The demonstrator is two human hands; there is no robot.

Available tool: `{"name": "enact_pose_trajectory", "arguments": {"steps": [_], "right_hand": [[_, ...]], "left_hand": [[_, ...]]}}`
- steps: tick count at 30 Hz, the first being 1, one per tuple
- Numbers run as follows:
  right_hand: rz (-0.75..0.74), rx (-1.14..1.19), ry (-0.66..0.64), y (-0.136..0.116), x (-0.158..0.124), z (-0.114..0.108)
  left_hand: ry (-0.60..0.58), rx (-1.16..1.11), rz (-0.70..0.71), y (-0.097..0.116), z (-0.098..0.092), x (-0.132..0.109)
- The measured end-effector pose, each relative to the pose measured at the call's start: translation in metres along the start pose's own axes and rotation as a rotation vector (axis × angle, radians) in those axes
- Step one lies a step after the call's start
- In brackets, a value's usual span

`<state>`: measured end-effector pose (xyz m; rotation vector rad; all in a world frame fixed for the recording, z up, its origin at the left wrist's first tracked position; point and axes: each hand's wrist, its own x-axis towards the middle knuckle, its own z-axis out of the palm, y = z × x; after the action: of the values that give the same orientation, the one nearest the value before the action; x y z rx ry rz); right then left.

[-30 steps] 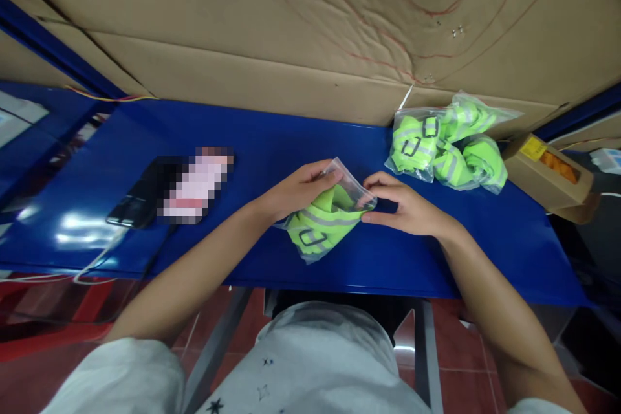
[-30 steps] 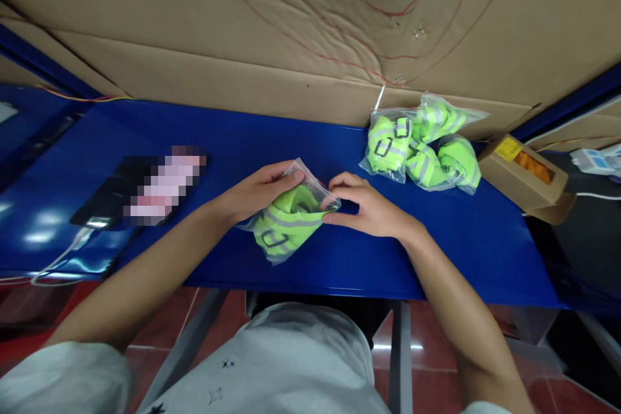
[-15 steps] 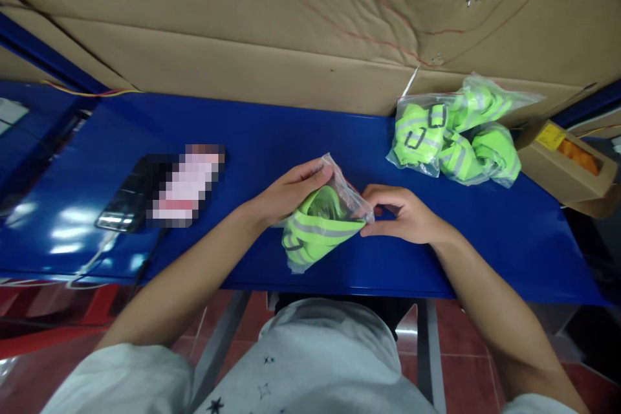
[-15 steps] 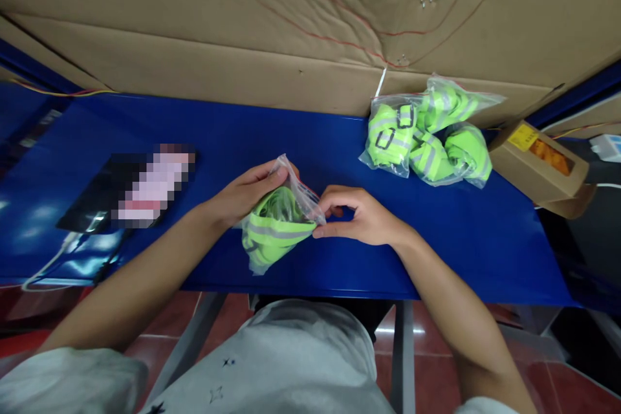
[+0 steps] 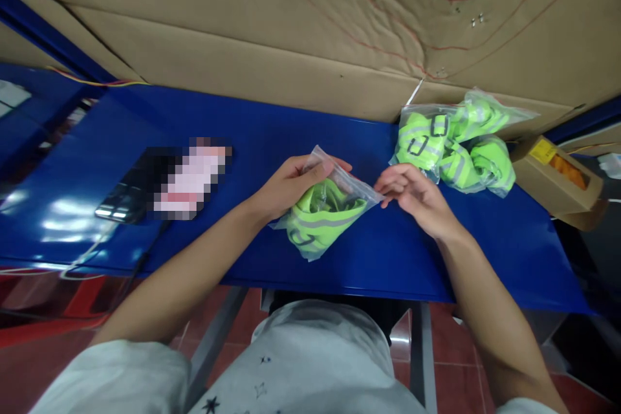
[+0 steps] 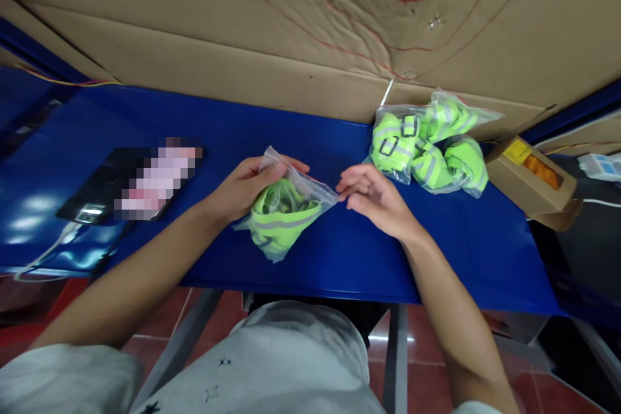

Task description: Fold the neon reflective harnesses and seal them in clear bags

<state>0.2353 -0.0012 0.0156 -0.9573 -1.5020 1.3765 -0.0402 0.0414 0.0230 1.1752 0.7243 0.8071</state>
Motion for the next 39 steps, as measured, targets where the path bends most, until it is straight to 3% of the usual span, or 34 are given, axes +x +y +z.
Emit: {"name": "enact_pose_trajectory", "arguments": {"steps": [3, 6, 12, 23, 31, 39], "right_hand": [[0.079, -0.135, -0.009, 0.001, 0.0, 0.009], [0.071, -0.204, 0.137, 0.0, 0.0, 0.016], [0.096, -0.124, 0.28, 0.0, 0.004, 0.016], [0.196, 0.069, 0.254, 0.001, 0.001, 0.014], [0.153, -0.03, 0.222, 0.01, 0.0, 0.012], [0.1, -0.133, 0.255, 0.004, 0.003, 0.015]], "left_hand": [[0.02, 0.018, -0.009, -0.002, 0.0, 0.0], [0.017, 0.019, 0.014, -0.004, 0.001, 0.002], [0.145, 0.089, 0.123, -0.006, 0.013, 0.002], [0.244, 0.085, 0.109, -0.01, 0.015, 0.0], [0.221, 0.111, 0.09, -0.008, 0.02, -0.004], [0.119, 0.185, 0.103, -0.005, 0.018, -0.008]]}}
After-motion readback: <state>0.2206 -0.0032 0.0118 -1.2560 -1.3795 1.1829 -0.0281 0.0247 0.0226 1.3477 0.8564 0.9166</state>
